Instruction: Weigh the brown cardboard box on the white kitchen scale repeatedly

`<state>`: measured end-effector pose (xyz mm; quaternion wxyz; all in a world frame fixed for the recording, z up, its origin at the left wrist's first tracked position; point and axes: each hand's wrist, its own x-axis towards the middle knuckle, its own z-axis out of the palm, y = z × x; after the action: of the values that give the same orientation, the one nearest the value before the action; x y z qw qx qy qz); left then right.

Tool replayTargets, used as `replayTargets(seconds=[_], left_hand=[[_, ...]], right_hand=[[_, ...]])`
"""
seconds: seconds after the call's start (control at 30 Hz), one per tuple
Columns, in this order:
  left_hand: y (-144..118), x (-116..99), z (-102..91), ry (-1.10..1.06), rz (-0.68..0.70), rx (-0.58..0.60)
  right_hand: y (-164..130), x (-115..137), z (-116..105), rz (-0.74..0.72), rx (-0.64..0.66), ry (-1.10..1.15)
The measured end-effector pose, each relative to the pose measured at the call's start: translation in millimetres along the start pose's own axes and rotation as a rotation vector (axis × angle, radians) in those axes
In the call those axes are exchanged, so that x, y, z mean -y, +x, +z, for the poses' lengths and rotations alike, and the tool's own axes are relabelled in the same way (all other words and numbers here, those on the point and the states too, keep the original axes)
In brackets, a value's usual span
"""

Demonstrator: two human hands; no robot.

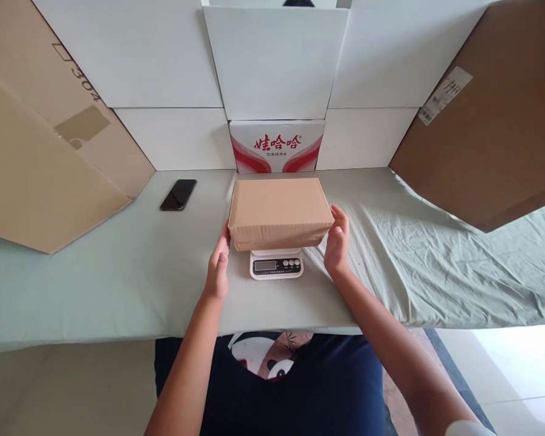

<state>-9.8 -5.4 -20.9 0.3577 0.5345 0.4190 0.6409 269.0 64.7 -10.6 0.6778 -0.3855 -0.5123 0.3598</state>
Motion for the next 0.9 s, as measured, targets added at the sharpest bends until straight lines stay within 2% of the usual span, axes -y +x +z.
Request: replayTargets(seconds=[0.4, 0.7, 0.9], left_hand=[[-0.7, 2.8, -0.9, 0.018, 0.017, 0.018], [-1.4, 1.4, -1.0, 0.046, -0.024, 0.017], [-1.4, -5.0, 4.9, 0.032, -0.039, 0.098]], right_hand=[[1.0, -5.0, 0.0, -0.021, 0.014, -0.021], [-0.8, 4.1, 2.9, -0.038, 0.07, -0.027], [-5.8, 7.3, 5.8, -0.031, 0.155, -0.012]])
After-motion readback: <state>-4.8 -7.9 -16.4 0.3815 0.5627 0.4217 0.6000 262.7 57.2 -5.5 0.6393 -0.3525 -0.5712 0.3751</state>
